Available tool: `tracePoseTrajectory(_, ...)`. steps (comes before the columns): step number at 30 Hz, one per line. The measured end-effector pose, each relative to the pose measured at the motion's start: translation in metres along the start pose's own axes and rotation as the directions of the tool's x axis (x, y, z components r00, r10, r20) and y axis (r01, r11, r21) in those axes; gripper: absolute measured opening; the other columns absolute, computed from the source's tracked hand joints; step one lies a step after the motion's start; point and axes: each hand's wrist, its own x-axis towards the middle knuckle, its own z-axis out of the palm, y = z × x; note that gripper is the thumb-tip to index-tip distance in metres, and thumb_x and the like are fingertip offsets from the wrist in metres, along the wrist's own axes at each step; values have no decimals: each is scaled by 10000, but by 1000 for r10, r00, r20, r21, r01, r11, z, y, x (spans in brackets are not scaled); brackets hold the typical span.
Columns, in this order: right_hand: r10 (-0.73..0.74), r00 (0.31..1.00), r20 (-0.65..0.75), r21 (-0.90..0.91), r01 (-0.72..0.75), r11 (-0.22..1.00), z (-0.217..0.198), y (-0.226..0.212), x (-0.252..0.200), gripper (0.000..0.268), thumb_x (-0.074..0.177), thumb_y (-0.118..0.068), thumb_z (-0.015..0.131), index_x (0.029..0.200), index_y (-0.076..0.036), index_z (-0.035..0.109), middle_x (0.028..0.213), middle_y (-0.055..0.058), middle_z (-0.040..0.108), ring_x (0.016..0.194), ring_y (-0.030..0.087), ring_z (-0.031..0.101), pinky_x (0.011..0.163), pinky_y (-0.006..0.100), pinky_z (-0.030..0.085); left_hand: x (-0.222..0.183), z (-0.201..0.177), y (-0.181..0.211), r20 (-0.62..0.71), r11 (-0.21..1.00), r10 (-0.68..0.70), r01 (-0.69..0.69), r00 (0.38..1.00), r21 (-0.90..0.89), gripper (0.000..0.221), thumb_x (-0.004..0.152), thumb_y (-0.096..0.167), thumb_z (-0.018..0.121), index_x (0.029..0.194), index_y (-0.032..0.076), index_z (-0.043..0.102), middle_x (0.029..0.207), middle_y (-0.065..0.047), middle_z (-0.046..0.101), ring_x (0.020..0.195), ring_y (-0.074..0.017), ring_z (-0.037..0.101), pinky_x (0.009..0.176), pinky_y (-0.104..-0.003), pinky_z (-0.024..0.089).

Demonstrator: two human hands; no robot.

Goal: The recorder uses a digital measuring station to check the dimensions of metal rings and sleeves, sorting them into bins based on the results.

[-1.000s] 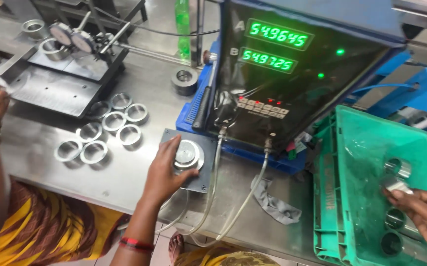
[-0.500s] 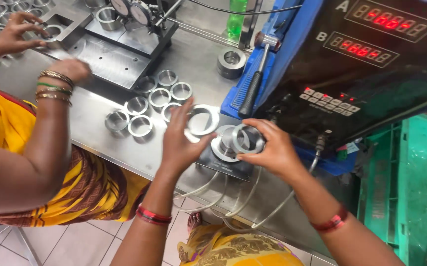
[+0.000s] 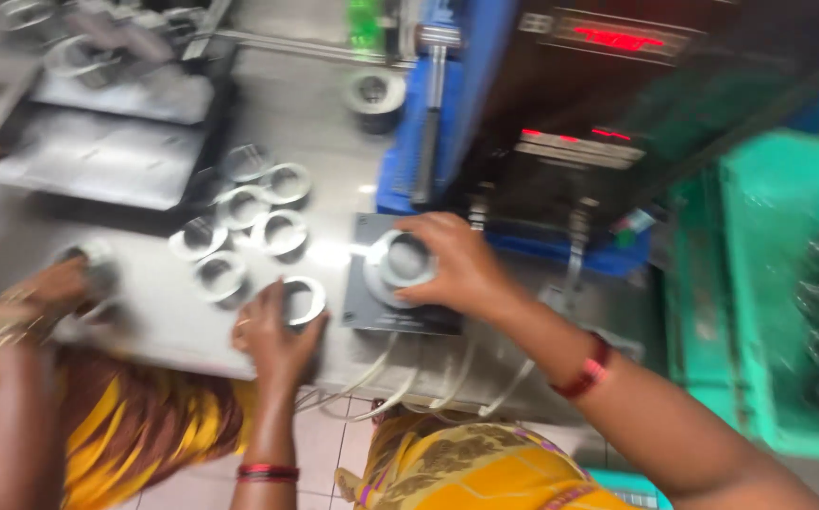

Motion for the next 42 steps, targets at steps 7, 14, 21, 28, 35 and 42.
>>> tracePoseTrajectory(7, -121, 990, -70, -124, 111, 986, 43, 40, -11, 884, 513, -409, 950, 1188, 59, 622, 1195, 214, 652, 1185, 375, 575, 1071, 465, 439, 34, 9, 20, -154, 975, 209, -195, 966, 103, 414, 893, 132, 799, 1272, -9, 708, 1461, -233, 535, 1382, -430, 427, 1111, -598, 306)
tracePoseTrajectory(14, -15, 982, -187, -146, -12, 989, 3, -2, -75, 959, 584, -363, 890, 1361, 78, 542, 1354, 240, 550, 1289, 403, 530, 1119, 460, 443, 68, 38, 51, -7, 784, 209, -172, 978, -597, 367, 1073, 152, 594, 1399, -15, 569, 1313, -115, 549, 1298, -235, 544, 1142, -292, 450)
tracePoseTrajectory(21, 48, 941, -336, -55, -70, 996, -112, 4, -172, 353, 842, -240, 825, 1165, -141, 722, 1282, 103, 644, 1264, 296, 602, 1084, 408, 487, 65, -1, 147, 103, 848, 528, -518, 843, -107, 876, 647, 506, 885, 1387, 97, 655, 1265, -138, 607, 1229, -326, 571, 1067, -522, 368)
tracePoseTrajectory(28, 707, 618, -344, -648, -701, 298, -281, 119, -329, 379, 750, -131, 788, 1127, -104, 758, 1109, 200, 682, 1061, 378, 663, 943, 486, 539, 72, -33, 138, 218, 804, 591, -588, 776, -86, 786, 611, 480, 858, 1307, 157, 686, 1246, -82, 694, 1140, -248, 628, 1019, -507, 335)
tracePoseTrajectory(35, 786, 619, 6, -899, -341, 275, -307, 221, -395, 822, 569, -177, 941, 1319, -293, 626, 1306, -15, 575, 1252, 221, 604, 1023, 374, 559, 54, -51, 127, 72, 876, 409, -369, 910, -311, 561, 824, 304, 773, 1323, 77, 656, 1275, -145, 681, 1121, -297, 664, 919, -393, 518)
tracePoseTrajectory(42, 747, 662, 63, -982, -91, 164, -283, 249, -402, 665, 738, -226, 813, 1351, -276, 560, 1353, -46, 557, 1249, 169, 596, 962, 342, 576, 31, -40, 142, -68, 909, 206, -217, 976, -355, 340, 982, 213, 645, 1269, 38, 693, 1219, -171, 675, 1122, -338, 659, 941, -417, 508)
